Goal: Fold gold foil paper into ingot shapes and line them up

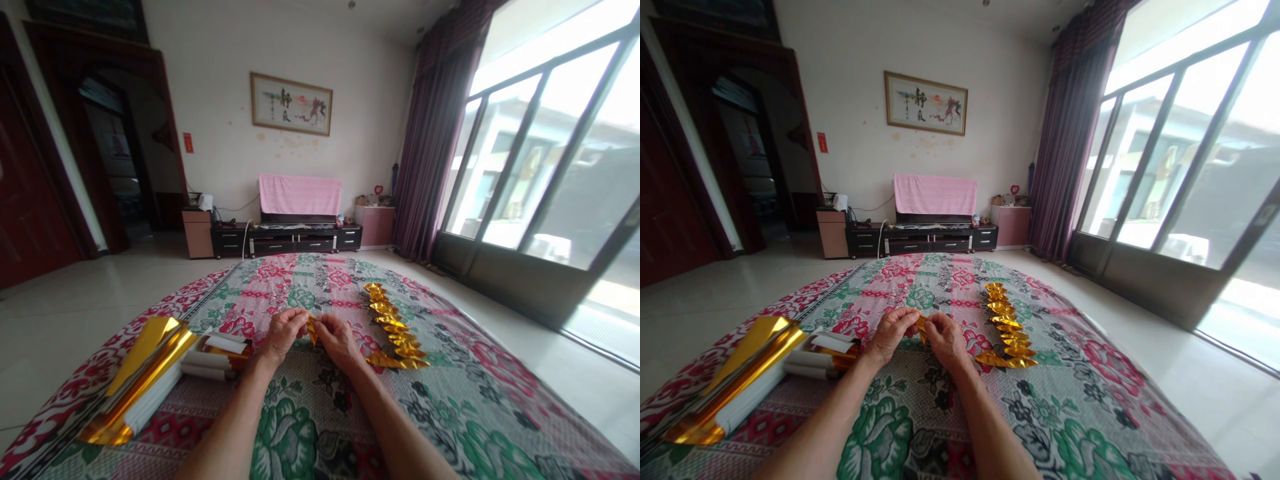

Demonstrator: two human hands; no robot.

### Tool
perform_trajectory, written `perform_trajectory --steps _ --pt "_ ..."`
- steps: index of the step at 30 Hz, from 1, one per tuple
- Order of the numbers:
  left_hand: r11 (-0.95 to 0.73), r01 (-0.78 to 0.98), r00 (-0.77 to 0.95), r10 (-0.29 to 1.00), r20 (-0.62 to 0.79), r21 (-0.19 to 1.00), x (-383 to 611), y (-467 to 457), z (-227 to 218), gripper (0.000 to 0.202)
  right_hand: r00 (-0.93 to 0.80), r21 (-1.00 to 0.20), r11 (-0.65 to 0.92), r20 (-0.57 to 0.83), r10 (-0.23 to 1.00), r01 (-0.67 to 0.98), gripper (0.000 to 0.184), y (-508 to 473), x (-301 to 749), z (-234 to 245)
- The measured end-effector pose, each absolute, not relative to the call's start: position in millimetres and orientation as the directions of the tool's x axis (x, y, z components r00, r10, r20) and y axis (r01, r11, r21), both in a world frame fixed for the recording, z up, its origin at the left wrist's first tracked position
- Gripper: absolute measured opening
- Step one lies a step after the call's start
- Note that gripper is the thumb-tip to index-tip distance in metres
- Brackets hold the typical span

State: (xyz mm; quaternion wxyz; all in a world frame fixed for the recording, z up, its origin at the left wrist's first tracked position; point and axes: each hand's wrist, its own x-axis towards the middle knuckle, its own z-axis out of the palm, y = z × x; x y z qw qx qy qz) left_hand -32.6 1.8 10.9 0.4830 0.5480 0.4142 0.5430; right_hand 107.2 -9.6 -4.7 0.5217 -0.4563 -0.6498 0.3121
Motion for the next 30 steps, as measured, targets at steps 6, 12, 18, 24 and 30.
perform_trajectory --steps 6,12,18,24,30 --pt "-0.188 -0.079 0.06 0.979 0.193 0.979 -30.2 0.7 13.3 0.02 -0.042 -0.879 0.403 0.406 0.913 0.255 0.024 -8.5 106.0 -6.9" --pt "-0.174 -0.063 0.107 0.978 0.18 0.983 -33.8 3.6 11.3 0.027 -0.035 -0.88 0.402 0.407 0.913 0.252 0.023 -9.2 107.4 -6.5" --pt "-0.214 -0.002 0.148 0.966 0.212 0.977 -34.5 4.9 8.2 0.023 -0.053 -0.87 0.407 0.409 0.911 0.277 0.025 -8.6 107.0 -7.0" --pt "-0.241 0.058 0.157 0.96 0.23 0.969 -32.9 2.1 11.1 0.018 -0.072 -0.863 0.412 0.41 0.909 0.292 0.027 -10.3 106.3 -5.9" --pt "-0.252 0.041 0.174 0.955 0.241 0.967 -33.3 3.4 10.9 0.016 -0.054 -0.866 0.398 0.402 0.914 0.302 0.027 -10.3 106.7 -6.4"
